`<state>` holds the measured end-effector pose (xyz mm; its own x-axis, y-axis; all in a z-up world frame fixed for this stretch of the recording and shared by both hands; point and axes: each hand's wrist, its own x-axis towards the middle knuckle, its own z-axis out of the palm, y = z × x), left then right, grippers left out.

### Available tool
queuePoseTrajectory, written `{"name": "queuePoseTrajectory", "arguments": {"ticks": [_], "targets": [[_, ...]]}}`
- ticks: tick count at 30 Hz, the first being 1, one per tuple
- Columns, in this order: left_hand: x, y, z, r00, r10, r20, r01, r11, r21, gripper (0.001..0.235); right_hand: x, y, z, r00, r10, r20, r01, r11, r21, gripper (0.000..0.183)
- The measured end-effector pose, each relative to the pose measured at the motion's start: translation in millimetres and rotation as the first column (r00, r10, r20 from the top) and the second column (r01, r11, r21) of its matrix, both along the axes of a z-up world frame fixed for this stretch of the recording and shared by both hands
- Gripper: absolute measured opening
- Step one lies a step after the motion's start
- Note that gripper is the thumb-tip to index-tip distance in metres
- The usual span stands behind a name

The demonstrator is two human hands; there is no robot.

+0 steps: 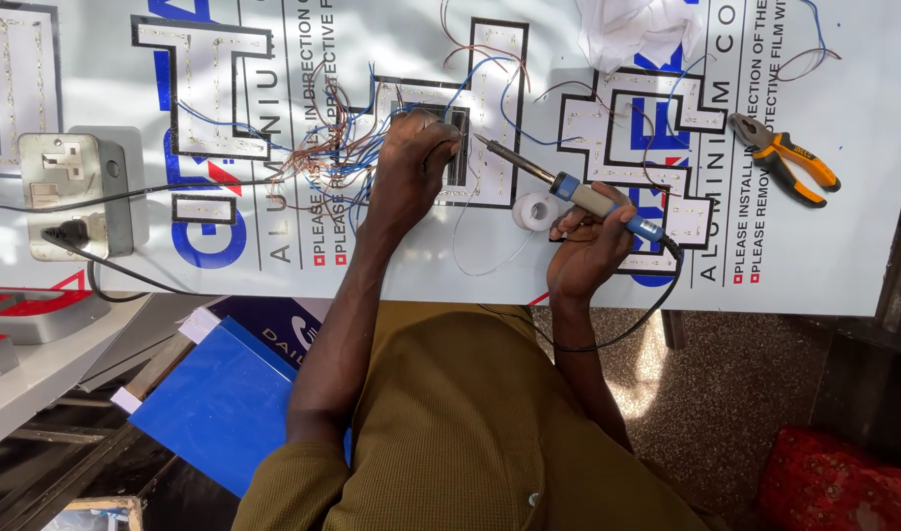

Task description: Soldering electrical wires to LED strips and components on a sign board.

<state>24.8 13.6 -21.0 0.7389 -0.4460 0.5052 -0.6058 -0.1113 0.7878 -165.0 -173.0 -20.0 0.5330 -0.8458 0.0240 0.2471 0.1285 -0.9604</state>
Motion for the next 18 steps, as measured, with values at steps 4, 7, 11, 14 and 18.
{"name": "queuePoseTrajectory", "arguments": {"ticks": [4, 7, 11, 14, 18], "targets": [[-1.6, 0.6, -7.7, 0.999, -0.025, -0.023, 0.026, 0.999, 0.038, 0.008, -0.2, 1.1, -2.1, 1.0, -0.001, -0.001, 0.001, 1.0, -0.01, 0.064], [-4.5, 0.7, -6.2, 0.997, -0.034, -0.063, 0.037, 0.998, 0.055, 0.009, -1.1, 2.2, -2.7, 1.0, -0.005, -0.009, 0.004, 1.0, -0.031, 0.064], [-6.1, 0.7, -4.6, 0.995, -0.026, -0.094, 0.031, 0.998, 0.054, 0.008, -2.9, 2.8, -3.9, 1.0, 0.006, -0.012, -0.007, 0.999, -0.045, 0.062], [-6.4, 0.4, -4.2, 0.995, -0.024, -0.094, 0.029, 0.998, 0.051, 0.008, -3.2, 2.6, -4.5, 1.0, 0.011, -0.011, -0.012, 0.998, -0.056, 0.062], [-9.3, -2.1, -0.3, 0.995, -0.008, -0.097, 0.012, 0.999, 0.041, 0.01, -4.0, 3.1, -5.1, 1.0, 0.014, -0.01, -0.014, 0.997, -0.071, 0.063]]}}
